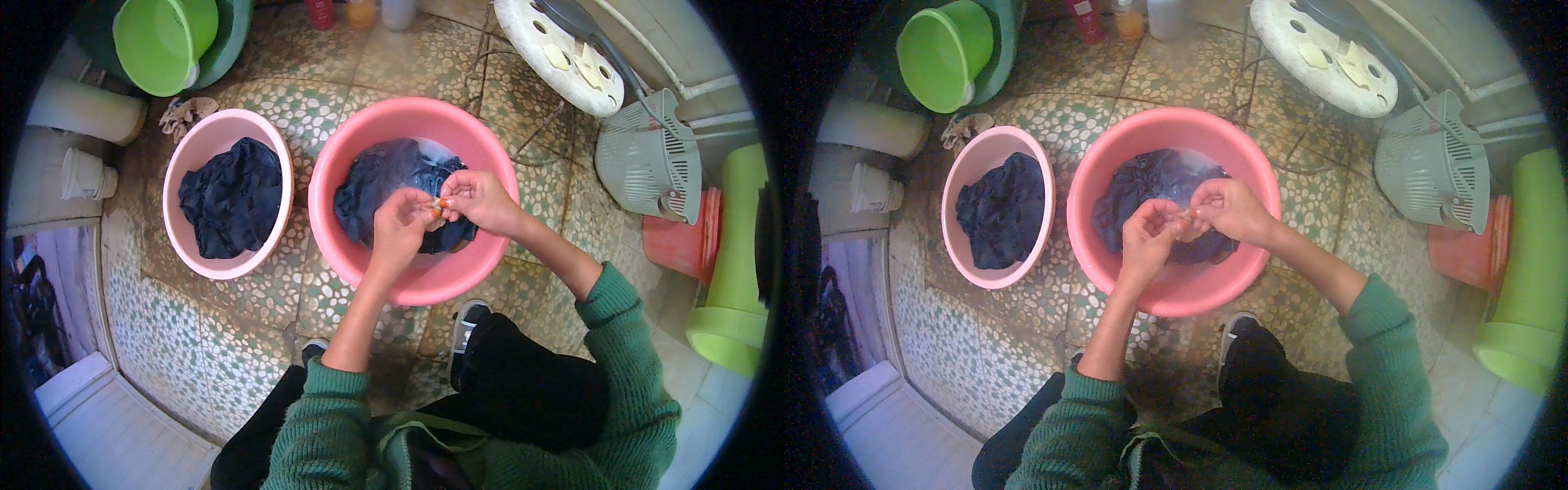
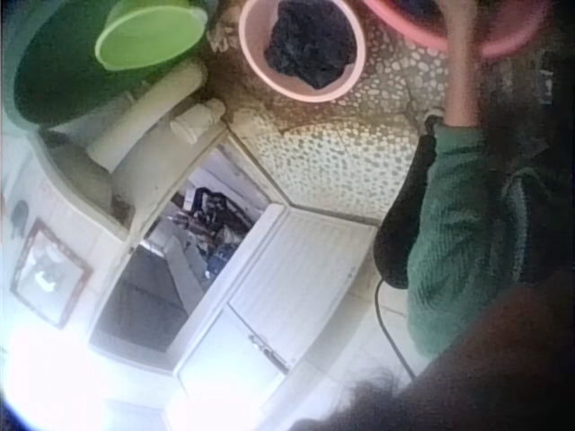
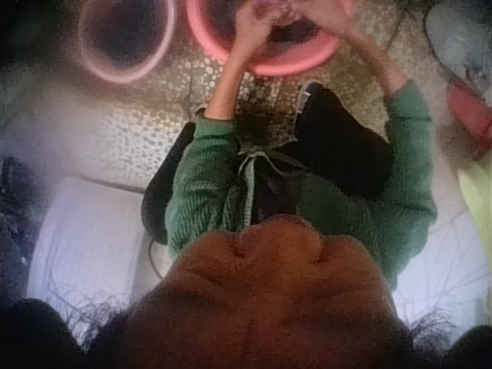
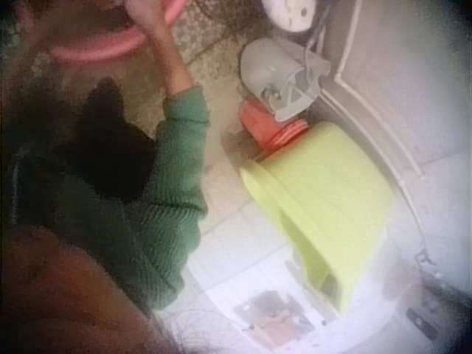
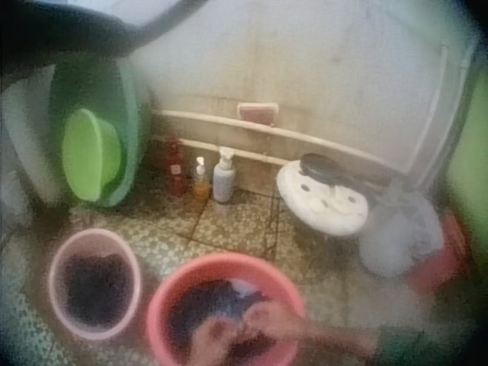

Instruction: The person hand-washes a dark garment in a pink basin filled with water, using a small orange bar of soap to scrub the fabric. The person repeatedly rubs the soap against the cloth and rinses it in the basin.

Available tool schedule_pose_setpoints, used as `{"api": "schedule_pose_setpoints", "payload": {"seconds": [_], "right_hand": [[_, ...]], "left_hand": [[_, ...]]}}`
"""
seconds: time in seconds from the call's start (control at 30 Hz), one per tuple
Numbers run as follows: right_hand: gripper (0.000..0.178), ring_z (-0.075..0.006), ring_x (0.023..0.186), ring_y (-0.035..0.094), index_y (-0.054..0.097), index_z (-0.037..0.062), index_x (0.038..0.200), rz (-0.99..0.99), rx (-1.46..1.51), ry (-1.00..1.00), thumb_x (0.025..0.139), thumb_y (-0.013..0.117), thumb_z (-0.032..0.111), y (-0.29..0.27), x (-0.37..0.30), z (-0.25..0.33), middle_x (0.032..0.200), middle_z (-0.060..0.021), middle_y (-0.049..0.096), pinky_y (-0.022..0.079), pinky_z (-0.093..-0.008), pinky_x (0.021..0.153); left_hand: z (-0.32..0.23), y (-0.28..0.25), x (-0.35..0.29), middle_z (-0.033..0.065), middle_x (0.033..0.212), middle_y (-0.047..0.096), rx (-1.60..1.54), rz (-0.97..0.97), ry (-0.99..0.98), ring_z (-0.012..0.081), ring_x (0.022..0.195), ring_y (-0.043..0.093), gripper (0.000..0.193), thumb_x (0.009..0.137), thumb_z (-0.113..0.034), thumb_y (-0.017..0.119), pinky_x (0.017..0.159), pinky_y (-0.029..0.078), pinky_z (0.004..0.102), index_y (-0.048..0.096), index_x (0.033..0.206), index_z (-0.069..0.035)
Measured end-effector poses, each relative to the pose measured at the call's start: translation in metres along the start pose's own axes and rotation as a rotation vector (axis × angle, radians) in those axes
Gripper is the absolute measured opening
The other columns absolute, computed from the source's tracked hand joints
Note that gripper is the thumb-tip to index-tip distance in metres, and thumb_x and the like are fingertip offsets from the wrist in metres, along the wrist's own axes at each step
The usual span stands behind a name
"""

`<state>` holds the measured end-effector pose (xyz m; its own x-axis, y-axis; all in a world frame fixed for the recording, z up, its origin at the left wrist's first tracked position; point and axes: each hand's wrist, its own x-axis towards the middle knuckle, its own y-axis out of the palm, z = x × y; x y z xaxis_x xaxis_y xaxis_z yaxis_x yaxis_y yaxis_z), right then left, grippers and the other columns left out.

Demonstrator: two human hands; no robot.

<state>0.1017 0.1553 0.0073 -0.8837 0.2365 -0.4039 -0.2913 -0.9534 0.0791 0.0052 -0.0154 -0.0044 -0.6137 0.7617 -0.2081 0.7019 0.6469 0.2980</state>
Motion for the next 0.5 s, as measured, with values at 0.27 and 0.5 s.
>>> {"api": "schedule_pose_setpoints", "payload": {"seconds": [0.27, 0.5], "right_hand": [[0.006, -0.0130, 0.077, 0.064, 0.067, -0.0009, 0.093, -0.065, -0.286, -0.232, 0.088, 0.065, 0.002, 0.014, -0.006, 0.018, 0.085, -0.0053, 0.067, 0.053, -0.0287, 0.072], [0.006, -0.0136, 0.078, 0.066, 0.070, 0.0005, 0.087, -0.037, -0.503, -0.163, 0.083, 0.069, 0.005, 0.012, -0.010, 0.033, 0.086, -0.0099, 0.070, 0.053, -0.0298, 0.071]], "left_hand": [[0.001, -0.001, -0.005, 0.0044, 0.085, 0.069, 0.415, -0.079, 0.166, 0.0102, 0.078, 0.064, 0.010, 0.085, 0.000, 0.068, 0.073, 0.052, 0.0270, 0.065, 0.094, -0.001], [-0.007, 0.002, -0.006, 0.0059, 0.080, 0.066, 0.515, -0.093, 0.237, 0.0111, 0.075, 0.061, 0.005, 0.088, -0.001, 0.061, 0.073, 0.051, 0.0282, 0.063, 0.093, 0.000]]}}
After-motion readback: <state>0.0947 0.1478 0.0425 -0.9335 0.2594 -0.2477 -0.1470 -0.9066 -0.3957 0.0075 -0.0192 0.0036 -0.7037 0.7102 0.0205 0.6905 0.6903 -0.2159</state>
